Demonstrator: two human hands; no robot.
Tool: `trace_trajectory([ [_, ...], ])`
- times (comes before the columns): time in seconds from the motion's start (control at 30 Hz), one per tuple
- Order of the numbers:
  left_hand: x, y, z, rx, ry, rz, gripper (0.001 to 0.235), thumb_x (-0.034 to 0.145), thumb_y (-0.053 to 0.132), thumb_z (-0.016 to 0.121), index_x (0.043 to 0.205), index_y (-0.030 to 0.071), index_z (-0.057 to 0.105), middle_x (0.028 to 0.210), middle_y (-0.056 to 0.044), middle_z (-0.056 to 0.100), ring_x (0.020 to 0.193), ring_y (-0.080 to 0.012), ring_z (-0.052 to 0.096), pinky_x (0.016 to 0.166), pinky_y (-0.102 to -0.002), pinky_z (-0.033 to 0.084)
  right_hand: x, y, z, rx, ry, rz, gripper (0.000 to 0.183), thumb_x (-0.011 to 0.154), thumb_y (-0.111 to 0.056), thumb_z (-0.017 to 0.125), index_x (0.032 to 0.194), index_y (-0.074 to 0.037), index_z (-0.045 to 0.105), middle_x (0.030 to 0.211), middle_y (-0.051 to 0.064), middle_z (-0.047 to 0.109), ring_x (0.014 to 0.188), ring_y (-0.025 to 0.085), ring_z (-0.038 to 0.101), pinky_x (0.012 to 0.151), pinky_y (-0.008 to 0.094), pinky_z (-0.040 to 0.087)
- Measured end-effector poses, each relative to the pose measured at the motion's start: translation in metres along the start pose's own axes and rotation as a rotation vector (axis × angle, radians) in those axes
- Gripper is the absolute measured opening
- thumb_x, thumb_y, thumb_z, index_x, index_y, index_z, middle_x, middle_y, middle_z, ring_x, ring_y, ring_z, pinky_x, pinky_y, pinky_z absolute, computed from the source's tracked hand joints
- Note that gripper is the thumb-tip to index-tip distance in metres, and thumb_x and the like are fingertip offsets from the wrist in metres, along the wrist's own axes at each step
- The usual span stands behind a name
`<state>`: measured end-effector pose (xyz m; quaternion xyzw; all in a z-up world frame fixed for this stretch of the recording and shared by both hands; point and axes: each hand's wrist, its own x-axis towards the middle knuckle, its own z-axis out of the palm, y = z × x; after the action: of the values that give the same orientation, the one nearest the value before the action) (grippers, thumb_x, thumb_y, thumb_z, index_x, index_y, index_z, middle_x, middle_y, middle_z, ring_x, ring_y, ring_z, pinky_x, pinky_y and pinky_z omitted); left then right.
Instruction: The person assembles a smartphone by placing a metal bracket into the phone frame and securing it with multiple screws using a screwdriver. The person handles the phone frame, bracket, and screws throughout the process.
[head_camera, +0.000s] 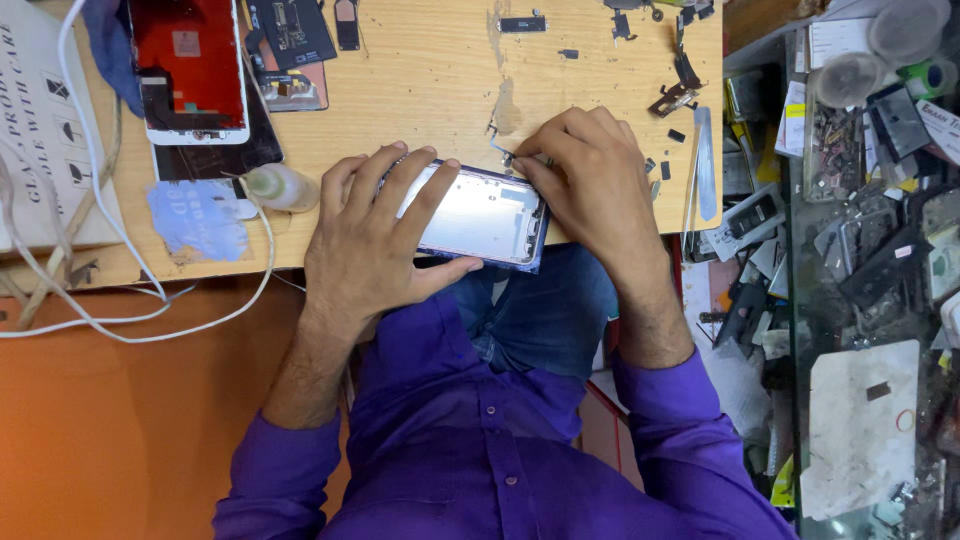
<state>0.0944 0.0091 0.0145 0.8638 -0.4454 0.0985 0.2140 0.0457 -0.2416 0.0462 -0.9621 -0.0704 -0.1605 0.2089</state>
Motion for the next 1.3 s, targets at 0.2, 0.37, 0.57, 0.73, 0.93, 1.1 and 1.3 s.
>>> trace_trajectory([
  [0.2, 0.000, -0.001, 0.000, 0.009, 0.034, 0.016, 0.092, 0.079, 0.072, 0.079, 0.145, 0.011, 0.058, 0.141, -0.012, 0.056, 0.133, -0.0306, 0.049, 0.112, -0.053, 0.036, 0.005, 0.000, 0.001, 0.006, -0.061, -0.059, 0.010, 0.095, -0.017, 0.080, 0.102, -0.011, 0.074, 0.097, 0.002, 0.065, 0.096, 0.024, 0.060, 0.084, 0.039, 0.043],
  [0.37, 0.000, -0.002, 0.003, 0.005, 0.037, 0.025, 0.093, 0.080, 0.073, 0.078, 0.144, 0.010, 0.058, 0.141, -0.013, 0.057, 0.132, -0.0315, 0.050, 0.110, -0.053, 0.037, 0.003, -0.005, -0.009, -0.071, -0.039, -0.031, 0.015, 0.089, -0.022, 0.083, 0.097, -0.012, 0.075, 0.094, 0.000, 0.066, 0.092, 0.024, 0.060, 0.079, 0.040, 0.041],
  [0.57, -0.003, -0.002, 0.004, 0.014, 0.036, 0.023, 0.091, 0.082, 0.073, 0.078, 0.145, 0.011, 0.058, 0.142, -0.012, 0.057, 0.134, -0.0305, 0.050, 0.112, -0.052, 0.037, 0.000, -0.004, -0.011, -0.142, -0.064, -0.025, 0.010, 0.091, -0.020, 0.082, 0.094, -0.013, 0.076, 0.091, 0.000, 0.065, 0.091, 0.023, 0.060, 0.078, 0.040, 0.041],
  [0.73, -0.002, -0.003, 0.005, 0.015, 0.047, 0.032, 0.091, 0.083, 0.074, 0.076, 0.145, 0.010, 0.057, 0.141, -0.012, 0.057, 0.133, -0.0306, 0.050, 0.111, -0.052, 0.037, 0.003, -0.003, -0.009, -0.124, -0.058, -0.031, 0.010, 0.094, -0.018, 0.081, 0.094, -0.011, 0.074, 0.090, 0.001, 0.064, 0.088, 0.023, 0.061, 0.077, 0.040, 0.041],
  [0.93, -0.002, -0.002, 0.003, 0.018, 0.049, 0.031, 0.092, 0.083, 0.073, 0.078, 0.146, 0.010, 0.056, 0.142, -0.012, 0.056, 0.134, -0.0299, 0.050, 0.112, -0.051, 0.037, 0.004, -0.003, -0.016, -0.071, -0.058, -0.102, 0.013, 0.092, -0.018, 0.081, 0.095, -0.010, 0.071, 0.095, 0.003, 0.063, 0.091, 0.025, 0.061, 0.078, 0.040, 0.043],
  [1.1, -0.001, -0.001, 0.001, 0.012, 0.047, 0.026, 0.094, 0.081, 0.072, 0.079, 0.147, 0.010, 0.055, 0.140, -0.011, 0.056, 0.133, -0.0298, 0.050, 0.112, -0.051, 0.037, 0.013, 0.002, -0.008, -0.108, -0.078, -0.186, 0.015, 0.094, -0.019, 0.081, 0.098, -0.009, 0.070, 0.096, 0.004, 0.062, 0.091, 0.024, 0.061, 0.079, 0.039, 0.044],
  [1.3, -0.001, -0.001, 0.001, 0.014, 0.048, 0.024, 0.094, 0.081, 0.072, 0.079, 0.147, 0.010, 0.055, 0.140, -0.011, 0.056, 0.133, -0.0293, 0.050, 0.112, -0.051, 0.037, 0.018, 0.006, 0.000, -0.213, -0.012, -0.242, 0.015, 0.100, -0.022, 0.080, 0.103, -0.010, 0.071, 0.098, 0.002, 0.062, 0.090, 0.021, 0.059, 0.079, 0.037, 0.042],
])
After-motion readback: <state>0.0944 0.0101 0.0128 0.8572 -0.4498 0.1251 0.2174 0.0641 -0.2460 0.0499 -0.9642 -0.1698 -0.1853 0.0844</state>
